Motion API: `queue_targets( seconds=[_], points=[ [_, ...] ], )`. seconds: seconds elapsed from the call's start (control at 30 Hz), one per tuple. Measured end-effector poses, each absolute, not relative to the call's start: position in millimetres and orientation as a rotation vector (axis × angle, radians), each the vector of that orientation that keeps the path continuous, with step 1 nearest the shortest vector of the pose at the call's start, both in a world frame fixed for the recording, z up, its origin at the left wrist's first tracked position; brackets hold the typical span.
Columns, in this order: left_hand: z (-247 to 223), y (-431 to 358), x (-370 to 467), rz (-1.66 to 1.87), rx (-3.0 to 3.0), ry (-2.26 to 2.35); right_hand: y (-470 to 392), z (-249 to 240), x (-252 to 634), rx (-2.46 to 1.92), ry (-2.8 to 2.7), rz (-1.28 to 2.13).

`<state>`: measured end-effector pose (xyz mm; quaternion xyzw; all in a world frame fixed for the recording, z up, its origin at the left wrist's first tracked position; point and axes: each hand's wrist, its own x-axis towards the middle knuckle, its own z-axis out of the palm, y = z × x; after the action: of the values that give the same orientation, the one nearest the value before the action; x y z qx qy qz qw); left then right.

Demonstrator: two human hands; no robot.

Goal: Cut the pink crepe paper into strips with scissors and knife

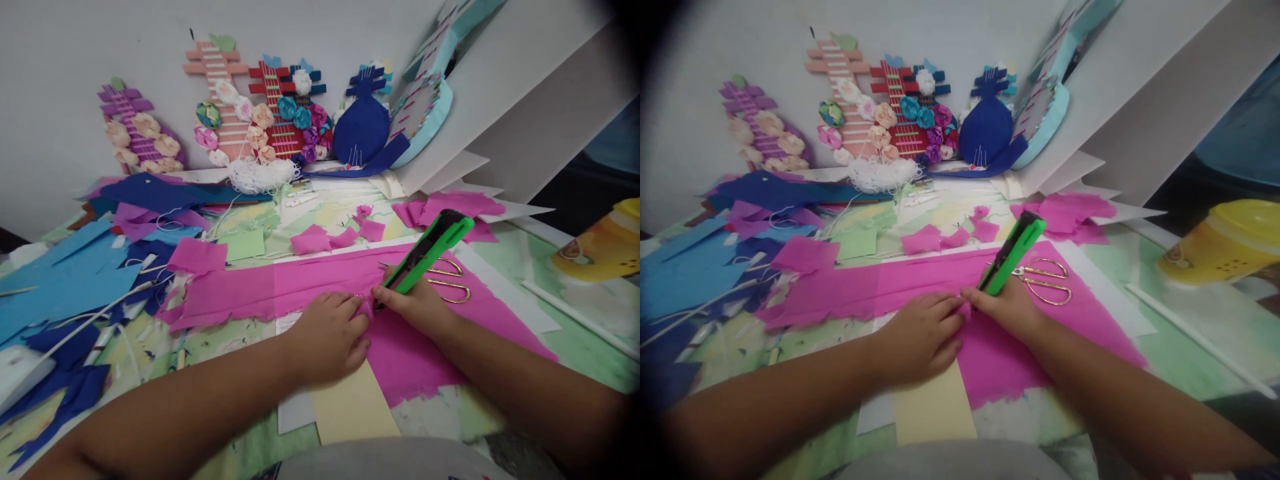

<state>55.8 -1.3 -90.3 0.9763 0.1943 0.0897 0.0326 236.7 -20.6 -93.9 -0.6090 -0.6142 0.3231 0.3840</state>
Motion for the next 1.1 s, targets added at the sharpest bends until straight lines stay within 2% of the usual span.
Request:
queue_targets(
  seconds=[0.23, 0.57, 0.83, 1.1],
  points=[
    [-90.1, -0.5, 56.1, 0.291, 2.997, 0.591, -22.3, -93.9, 232.5, -1.608, -1.694, 0.747],
    [-91.5, -0.2, 56.0, 0.267, 3.011, 0.598, -21.3, -91.4, 234.9, -1.556, -1.614, 0.864],
    [-90.4, 0.8, 56.5, 0.289, 2.985, 0.576, -22.6, -94.4, 231.2, -1.616, -1.741, 0.741],
    [-90.6, 0.8, 56.2, 0.267, 2.998, 0.585, -21.7, -92.6, 236.6, -1.537, -1.657, 0.849]
  ],
)
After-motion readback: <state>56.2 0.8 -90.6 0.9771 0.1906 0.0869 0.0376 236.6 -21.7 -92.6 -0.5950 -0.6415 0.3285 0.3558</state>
